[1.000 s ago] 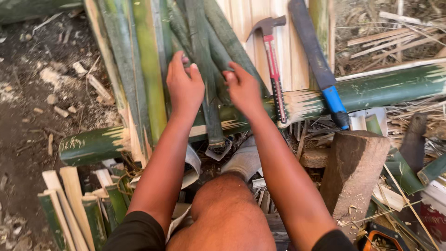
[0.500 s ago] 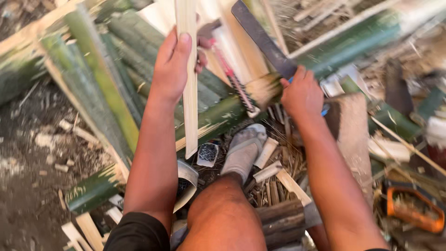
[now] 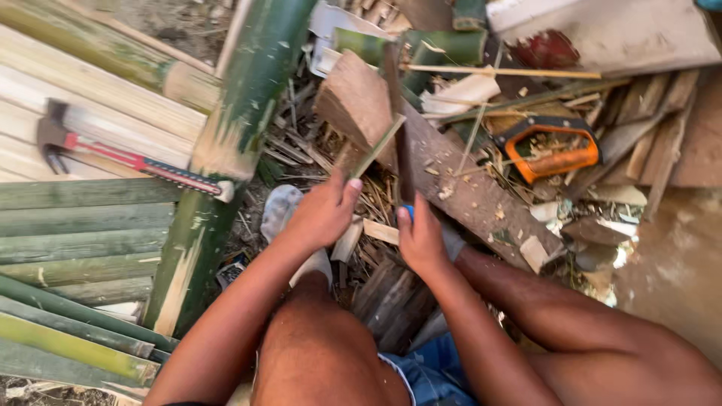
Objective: The person assembles a bamboo structure by splitting bamboo strips, positioning them on a frame, and securing them with nails using a hammer. The person also uses a knife to trim the bamboo pieces.
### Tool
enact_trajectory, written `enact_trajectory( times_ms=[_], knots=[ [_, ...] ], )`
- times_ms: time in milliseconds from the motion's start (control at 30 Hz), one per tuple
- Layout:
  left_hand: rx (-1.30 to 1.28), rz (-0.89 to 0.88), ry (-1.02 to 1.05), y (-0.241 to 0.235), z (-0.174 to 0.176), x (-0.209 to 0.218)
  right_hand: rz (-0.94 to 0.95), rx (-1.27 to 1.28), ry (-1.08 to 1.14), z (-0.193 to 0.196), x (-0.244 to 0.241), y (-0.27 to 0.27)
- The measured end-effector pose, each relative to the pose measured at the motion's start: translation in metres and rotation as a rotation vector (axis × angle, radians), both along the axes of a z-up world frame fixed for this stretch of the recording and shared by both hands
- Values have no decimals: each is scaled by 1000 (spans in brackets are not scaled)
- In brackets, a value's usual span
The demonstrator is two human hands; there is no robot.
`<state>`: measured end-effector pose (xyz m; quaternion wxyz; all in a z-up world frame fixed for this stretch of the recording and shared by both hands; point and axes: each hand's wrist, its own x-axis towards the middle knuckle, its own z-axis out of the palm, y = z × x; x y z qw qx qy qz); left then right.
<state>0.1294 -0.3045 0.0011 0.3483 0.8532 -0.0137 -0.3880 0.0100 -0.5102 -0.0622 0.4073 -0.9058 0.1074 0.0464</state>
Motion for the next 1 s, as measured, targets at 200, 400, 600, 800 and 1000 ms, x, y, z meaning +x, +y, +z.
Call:
enact_trajectory(
  times_ms=[200,400,600,800,1000],
  knots=[
    [69,38,-74,-4,-3,-18,-39,33,65,7,5,6],
    [170,52,-122,-14,2,-29,-56,91,-316,85,30,4],
    [182,71,-146,-15,5,-39,-62,121,-667,92,29,4],
    [215,85,-141,-21,4,-43,33,-206,-68,43,47,22],
    [195,92,-73,-18,6,-41,-21,441,-488,77,28,-3]
  ],
)
